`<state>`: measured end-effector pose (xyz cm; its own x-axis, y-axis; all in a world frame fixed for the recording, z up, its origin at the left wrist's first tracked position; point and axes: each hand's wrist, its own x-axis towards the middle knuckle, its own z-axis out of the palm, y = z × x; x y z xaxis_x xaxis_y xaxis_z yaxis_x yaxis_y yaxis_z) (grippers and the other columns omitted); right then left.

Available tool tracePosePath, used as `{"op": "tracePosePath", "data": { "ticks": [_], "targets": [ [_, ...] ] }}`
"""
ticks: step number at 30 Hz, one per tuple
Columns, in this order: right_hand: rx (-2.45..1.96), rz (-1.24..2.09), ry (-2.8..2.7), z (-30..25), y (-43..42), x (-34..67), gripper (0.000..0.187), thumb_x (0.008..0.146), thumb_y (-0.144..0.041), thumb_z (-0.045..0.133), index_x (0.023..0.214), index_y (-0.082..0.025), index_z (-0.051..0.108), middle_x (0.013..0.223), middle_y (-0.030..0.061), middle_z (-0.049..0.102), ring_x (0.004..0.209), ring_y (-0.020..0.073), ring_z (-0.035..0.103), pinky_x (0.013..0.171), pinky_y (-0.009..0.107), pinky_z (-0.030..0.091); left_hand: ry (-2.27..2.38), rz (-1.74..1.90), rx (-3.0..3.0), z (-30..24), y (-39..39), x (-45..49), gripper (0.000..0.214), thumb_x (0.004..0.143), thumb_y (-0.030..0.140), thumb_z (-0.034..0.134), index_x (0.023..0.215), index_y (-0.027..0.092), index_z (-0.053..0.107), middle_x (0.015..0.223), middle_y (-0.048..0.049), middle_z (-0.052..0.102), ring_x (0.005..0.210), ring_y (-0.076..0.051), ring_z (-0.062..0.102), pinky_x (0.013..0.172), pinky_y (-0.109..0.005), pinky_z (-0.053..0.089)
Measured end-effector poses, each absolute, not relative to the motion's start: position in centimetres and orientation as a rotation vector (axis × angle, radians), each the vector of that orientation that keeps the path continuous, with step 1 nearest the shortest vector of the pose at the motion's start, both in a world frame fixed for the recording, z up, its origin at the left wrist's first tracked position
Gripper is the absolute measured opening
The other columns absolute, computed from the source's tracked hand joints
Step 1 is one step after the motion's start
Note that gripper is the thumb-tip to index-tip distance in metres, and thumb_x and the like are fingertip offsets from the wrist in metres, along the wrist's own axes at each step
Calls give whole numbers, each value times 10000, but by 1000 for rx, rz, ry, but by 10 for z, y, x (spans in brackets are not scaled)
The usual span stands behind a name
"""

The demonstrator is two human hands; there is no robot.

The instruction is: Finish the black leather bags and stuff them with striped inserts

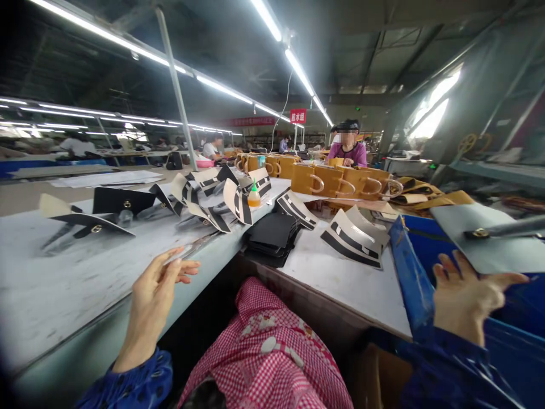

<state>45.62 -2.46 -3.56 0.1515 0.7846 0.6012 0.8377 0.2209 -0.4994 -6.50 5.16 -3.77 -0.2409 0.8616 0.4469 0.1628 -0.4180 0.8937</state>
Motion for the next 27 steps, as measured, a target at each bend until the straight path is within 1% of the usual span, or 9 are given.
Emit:
{"op": "tracePosePath", "data": {
  "ticks": [2, 5, 8, 11, 14, 18, 22, 25, 27],
  "targets": [
    [-1581, -87, -1524, -52, 24, 435, 403, 1004, -531, 419, 1109, -214, 644, 961, 86, 689, 749, 164, 661, 618, 310, 556, 1213, 1665, 1465, -45, 54, -61, 434, 902, 497, 572, 1152, 144, 598, 818, -81, 768, 720, -209, 716, 628, -311, 552],
    [-1576, -20, -1584, -84, 104, 371, 402, 1033, -447, 401, 1206, -143, 597, 1058, 101, 676, 831, 170, 675, 708, 342, 577, 1130, 1534, 1434, -59, 56, -51, 455, 898, 493, 576, 1180, 135, 583, 844, -89, 769, 720, -195, 709, 615, -291, 536],
    [-1552, 78, -1783, -112, 166, 301, 336, 960, -380, 594, 1225, -173, 604, 1223, 92, 631, 1023, 208, 645, 870, 417, 559, 1059, 1421, 1366, -74, 59, -41, 450, 882, 476, 602, 1170, 131, 593, 850, -90, 766, 715, -181, 697, 598, -270, 518],
    [-1569, 92, -1893, -125, 199, 261, 368, 946, -354, 616, 1273, -189, 586, 1353, 105, 560, 1186, 261, 573, 994, 506, 487, 1033, 1373, 1311, -87, 62, -34, 440, 863, 468, 623, 1137, 123, 610, 818, -89, 759, 686, -180, 690, 571, -260, 506],
    [-1594, 91, -1922, -124, 213, 255, 316, 961, -347, 592, 1242, -201, 604, 1341, 101, 568, 1164, 243, 581, 990, 485, 492, 1006, 1331, 1220, -99, 68, -27, 465, 828, 475, 671, 1105, 105, 617, 788, -98, 751, 652, -181, 678, 532, -249, 491],
    [-1516, 134, -1968, -112, 206, 267, 284, 971, -354, 576, 1199, -194, 633, 1281, 101, 617, 1137, 233, 607, 991, 484, 496, 922, 1274, 1052, -109, 72, -17, 532, 817, 488, 713, 1154, 95, 590, 1020, -189, 738, 854, -225, 707, 645, -283, 556],
    [-1282, 257, -2066, -102, 157, 266, 335, 1010, -373, 452, 1186, -224, 695, 1272, 117, 671, 1209, 253, 609, 1071, 478, 460, 814, 1187, 842, -113, 75, -12, 645, 856, 600, 613, 1279, 126, 505, 1394, -271, 539, 1183, -320, 627, 840, -435, 588],
    [-1061, 397, -2176, -92, 95, 253, 387, 994, -453, 457, 1184, -242, 720, 1274, 102, 684, 1219, 247, 618, 1060, 437, 488, 758, 1124, 741, -115, 77, -12, 694, 845, 682, 541, 1242, 112, 543, 1315, -278, 590, 1139, -371, 650, 824, -521, 585],
    [-822, 604, -2249, -83, 53, 245, 366, 985, -465, 476, 1144, -274, 745, 1239, 101, 704, 1277, 255, 576, 1060, 450, 485, 730, 1108, 725, -116, 75, -12, 613, 827, 607, 610, 1167, 97, 611, 1161, -245, 681, 1068, -374, 684, 841, -517, 577]
  ]
}}
